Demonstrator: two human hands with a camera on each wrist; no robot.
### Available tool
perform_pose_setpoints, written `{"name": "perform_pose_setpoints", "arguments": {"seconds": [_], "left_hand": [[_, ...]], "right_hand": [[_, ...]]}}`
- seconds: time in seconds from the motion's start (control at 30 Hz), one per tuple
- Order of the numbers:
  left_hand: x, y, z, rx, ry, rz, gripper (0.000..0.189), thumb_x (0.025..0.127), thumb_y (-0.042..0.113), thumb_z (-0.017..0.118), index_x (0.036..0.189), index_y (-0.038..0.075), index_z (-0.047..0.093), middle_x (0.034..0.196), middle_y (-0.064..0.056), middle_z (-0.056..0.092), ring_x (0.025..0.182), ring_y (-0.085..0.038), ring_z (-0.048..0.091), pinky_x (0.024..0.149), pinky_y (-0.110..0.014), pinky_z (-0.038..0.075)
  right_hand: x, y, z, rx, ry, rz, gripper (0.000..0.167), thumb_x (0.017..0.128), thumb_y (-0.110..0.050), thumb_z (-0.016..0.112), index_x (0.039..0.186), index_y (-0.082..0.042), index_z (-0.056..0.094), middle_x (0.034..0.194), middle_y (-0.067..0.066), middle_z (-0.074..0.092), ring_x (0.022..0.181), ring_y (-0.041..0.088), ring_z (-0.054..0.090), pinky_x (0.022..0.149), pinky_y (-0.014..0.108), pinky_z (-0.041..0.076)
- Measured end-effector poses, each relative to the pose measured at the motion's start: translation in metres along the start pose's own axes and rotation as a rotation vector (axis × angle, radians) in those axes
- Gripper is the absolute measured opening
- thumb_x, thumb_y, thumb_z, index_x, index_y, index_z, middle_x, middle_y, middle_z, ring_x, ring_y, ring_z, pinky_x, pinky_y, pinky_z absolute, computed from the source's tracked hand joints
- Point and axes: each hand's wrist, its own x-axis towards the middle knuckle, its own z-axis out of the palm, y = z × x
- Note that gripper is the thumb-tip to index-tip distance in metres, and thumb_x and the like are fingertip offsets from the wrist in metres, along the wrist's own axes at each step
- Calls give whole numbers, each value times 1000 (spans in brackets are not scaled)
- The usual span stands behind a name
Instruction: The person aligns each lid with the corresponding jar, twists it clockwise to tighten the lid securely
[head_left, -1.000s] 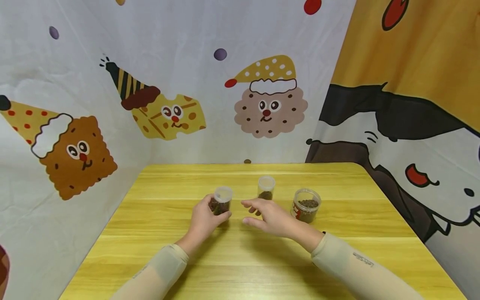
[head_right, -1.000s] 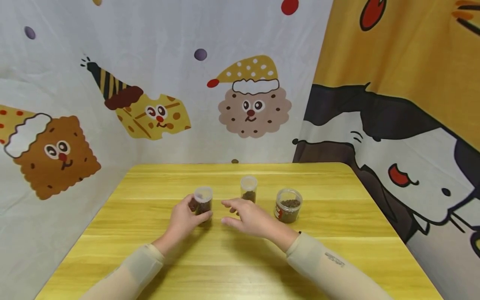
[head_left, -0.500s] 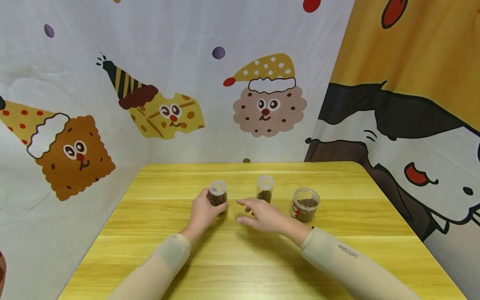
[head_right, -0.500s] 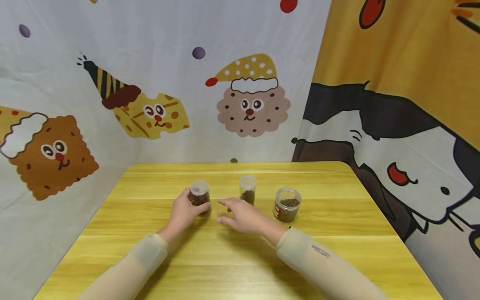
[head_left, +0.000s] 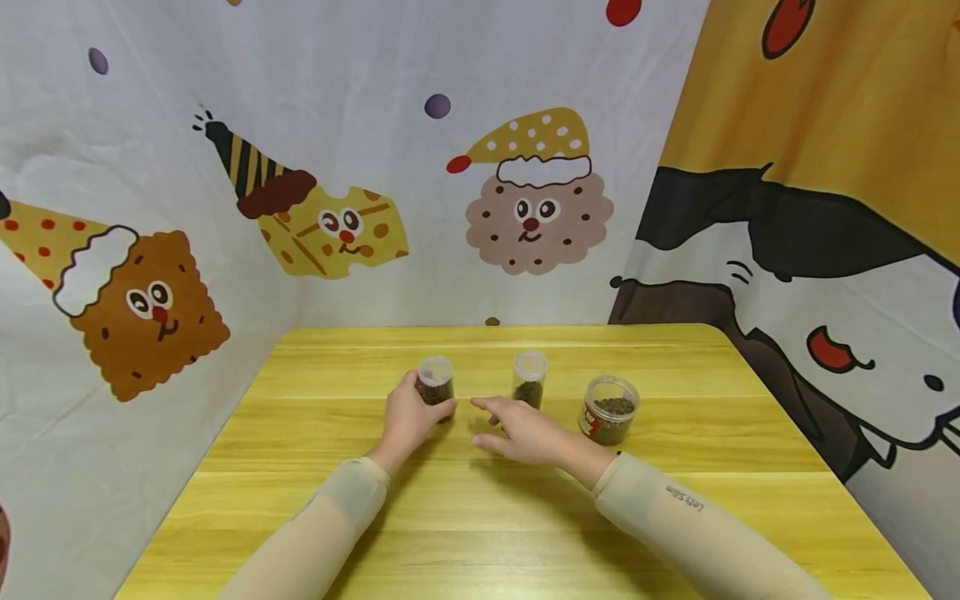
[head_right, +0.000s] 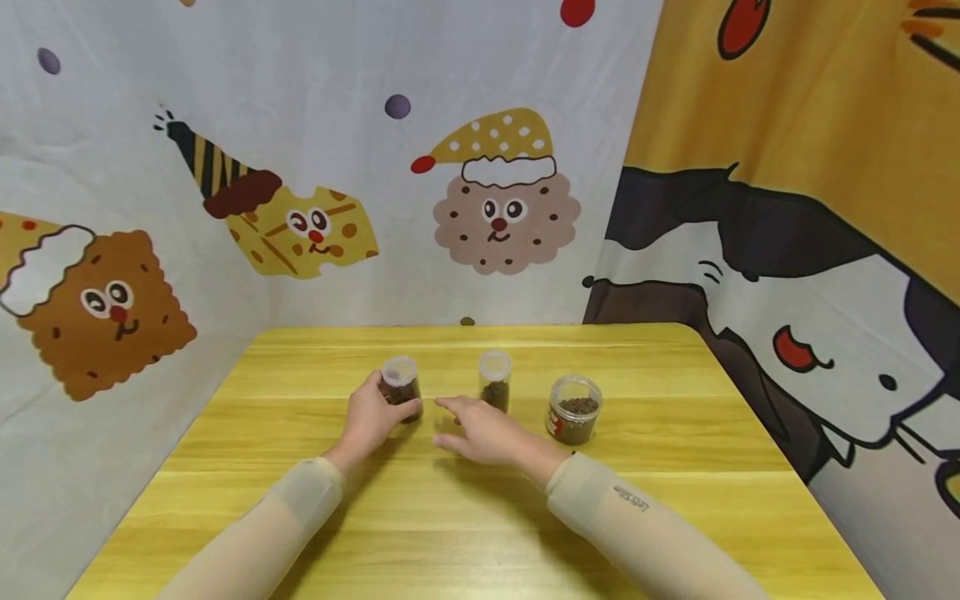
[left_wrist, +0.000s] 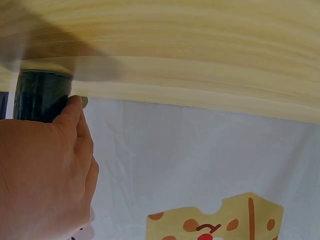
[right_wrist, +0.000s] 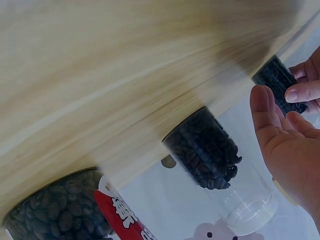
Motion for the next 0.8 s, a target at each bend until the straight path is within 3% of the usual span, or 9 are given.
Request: {"name": "perform_pose_setpoints", "arguments": {"seconds": [0.4, 0.8], "left_hand": [[1, 0, 0, 10, -4, -5, 68, 88, 28, 90, 139, 0, 56, 133, -22, 70, 124, -41, 68, 102, -59, 60], [-5, 3, -5, 12, -40, -22, 90, 86, 33, 91, 154, -2, 43, 151, -26, 57, 139, -45, 57, 111, -62, 54]], "right_hand": [[-2, 2, 0, 3, 7, 0, 72, 107, -48, 63, 165, -10, 40, 160, 14, 56, 128, 30, 69, 102, 47, 62], [-5, 2, -1, 6, 5, 15, 74, 106, -48, 64, 165, -11, 40, 161, 13, 54, 128, 29, 69, 102, 47, 62]]}}
